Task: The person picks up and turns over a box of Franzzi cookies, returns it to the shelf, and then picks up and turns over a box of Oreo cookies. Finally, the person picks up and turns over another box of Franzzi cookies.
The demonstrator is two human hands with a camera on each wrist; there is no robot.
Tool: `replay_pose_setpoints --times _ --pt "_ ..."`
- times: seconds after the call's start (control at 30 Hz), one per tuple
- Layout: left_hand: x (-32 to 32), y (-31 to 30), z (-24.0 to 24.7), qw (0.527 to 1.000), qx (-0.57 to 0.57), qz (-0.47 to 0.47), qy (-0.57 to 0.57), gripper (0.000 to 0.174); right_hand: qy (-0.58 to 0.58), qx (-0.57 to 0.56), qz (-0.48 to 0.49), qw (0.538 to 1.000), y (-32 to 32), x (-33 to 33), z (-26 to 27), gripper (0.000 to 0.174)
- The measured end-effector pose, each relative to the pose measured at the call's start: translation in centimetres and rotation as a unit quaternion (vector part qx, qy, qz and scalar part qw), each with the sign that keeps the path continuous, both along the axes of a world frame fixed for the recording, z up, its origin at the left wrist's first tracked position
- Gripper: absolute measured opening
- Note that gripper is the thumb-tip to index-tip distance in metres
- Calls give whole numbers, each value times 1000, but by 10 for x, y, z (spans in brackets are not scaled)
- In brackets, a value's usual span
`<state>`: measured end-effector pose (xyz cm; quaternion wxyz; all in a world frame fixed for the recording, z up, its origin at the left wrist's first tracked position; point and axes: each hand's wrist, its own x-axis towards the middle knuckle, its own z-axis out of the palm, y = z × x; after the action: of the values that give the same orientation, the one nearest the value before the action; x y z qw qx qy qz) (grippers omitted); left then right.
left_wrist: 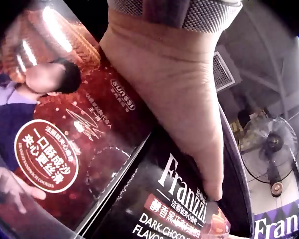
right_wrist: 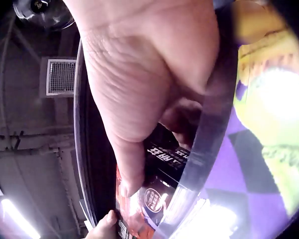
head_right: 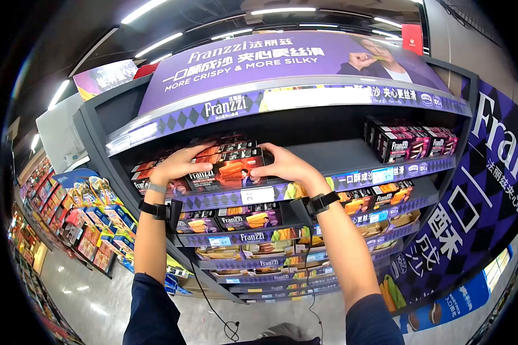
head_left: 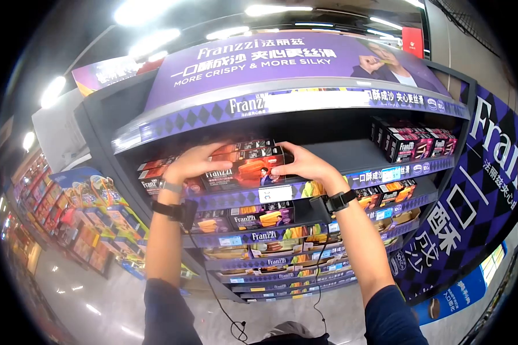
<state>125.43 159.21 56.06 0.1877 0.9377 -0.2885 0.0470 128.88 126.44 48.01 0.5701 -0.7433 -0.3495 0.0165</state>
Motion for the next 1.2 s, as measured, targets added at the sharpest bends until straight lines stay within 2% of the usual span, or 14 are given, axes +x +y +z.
replay_pose_setpoints --times 0.07,0.13,0.17,0.57,0.67,0.83,1.2 --pt "1 1 -4 1000 -5 -5 -13 87 -21 -14 -15 1000 -1 -1 0 84" --pt "0 3 -4 1000 -15 -10 -25 85 -10 -14 -9 1000 -2 0 1 99" --pt "2 4 -7 998 -45 -10 -33 86 2 -21 -5 1000 -1 3 1 100" --pt "2 3 -7 999 -44 -2 -24 86 32 8 31 999 -1 0 1 101" --pt "1 2 -7 999 -48 6 -8 86 8 -10 4 1000 -2 -1 0 101" --pt "-1 1 -6 999 -52 11 -6 86 2 -7 15 1000 -1 4 -3 101" --pt "5 3 -7 999 -43 0 -9 84 18 2 29 999 -1 1 0 94"
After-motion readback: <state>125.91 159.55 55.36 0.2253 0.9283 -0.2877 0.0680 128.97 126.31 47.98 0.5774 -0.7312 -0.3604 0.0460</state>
